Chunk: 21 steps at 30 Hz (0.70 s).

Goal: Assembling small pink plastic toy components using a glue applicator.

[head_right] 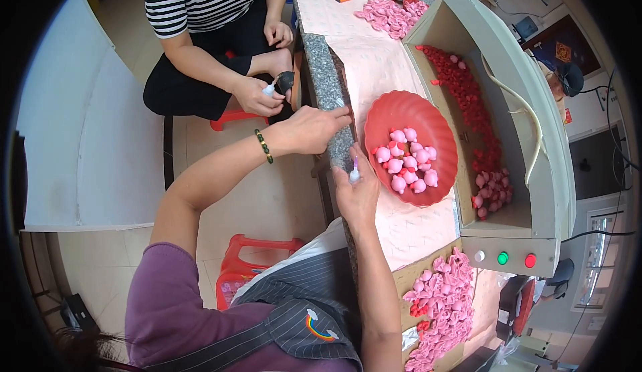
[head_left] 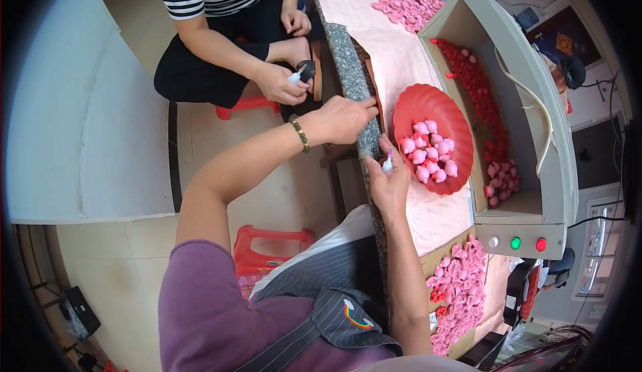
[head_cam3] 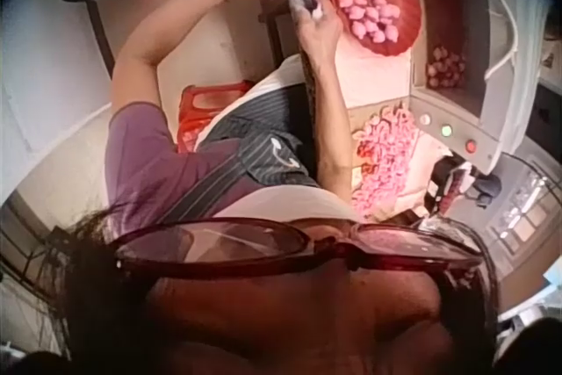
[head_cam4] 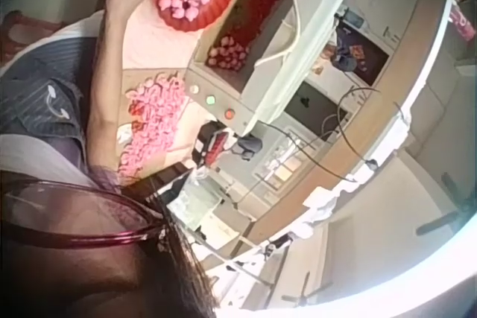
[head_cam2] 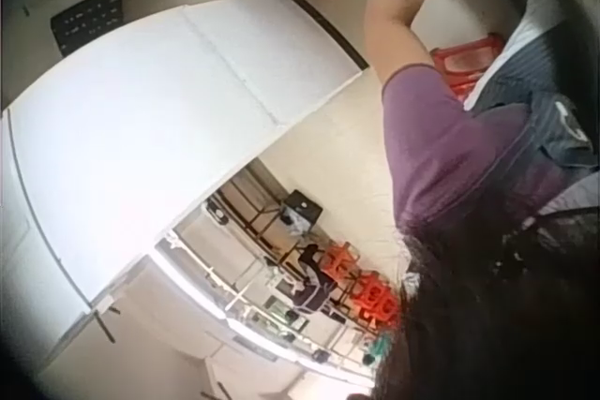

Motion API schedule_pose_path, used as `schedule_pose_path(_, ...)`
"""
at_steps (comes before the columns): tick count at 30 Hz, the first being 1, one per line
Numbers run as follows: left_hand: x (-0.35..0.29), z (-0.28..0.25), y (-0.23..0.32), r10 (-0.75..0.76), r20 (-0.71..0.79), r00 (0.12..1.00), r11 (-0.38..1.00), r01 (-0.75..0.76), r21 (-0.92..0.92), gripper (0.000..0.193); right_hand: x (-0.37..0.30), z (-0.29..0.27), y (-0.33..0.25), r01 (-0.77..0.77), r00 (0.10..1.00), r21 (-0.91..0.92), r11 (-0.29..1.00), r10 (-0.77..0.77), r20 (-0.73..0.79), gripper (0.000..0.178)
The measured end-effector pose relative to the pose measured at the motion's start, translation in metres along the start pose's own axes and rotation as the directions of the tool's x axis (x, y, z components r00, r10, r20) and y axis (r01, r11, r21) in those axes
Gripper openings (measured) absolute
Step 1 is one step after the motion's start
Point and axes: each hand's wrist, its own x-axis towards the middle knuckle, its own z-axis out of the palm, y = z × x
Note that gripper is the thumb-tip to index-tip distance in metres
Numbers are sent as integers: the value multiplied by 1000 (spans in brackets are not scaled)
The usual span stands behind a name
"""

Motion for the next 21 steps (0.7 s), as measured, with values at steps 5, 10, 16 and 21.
schedule_pose_path(5,2,-6,-14,-117,29,993,993,117,11,43,0,2,10,6,1000,30,1000,-5,-16,46)
schedule_pose_path(10,-1,-2,-14,-85,-62,995,982,94,162,49,0,1,16,48,998,32,998,-47,-36,45)
schedule_pose_path(16,-10,9,-10,-84,-133,988,965,113,235,56,-3,2,13,18,999,62,998,-16,-44,39)
schedule_pose_path(21,-9,8,-7,33,-117,993,904,20,426,28,-6,0,5,-2,999,81,997,5,-34,34)
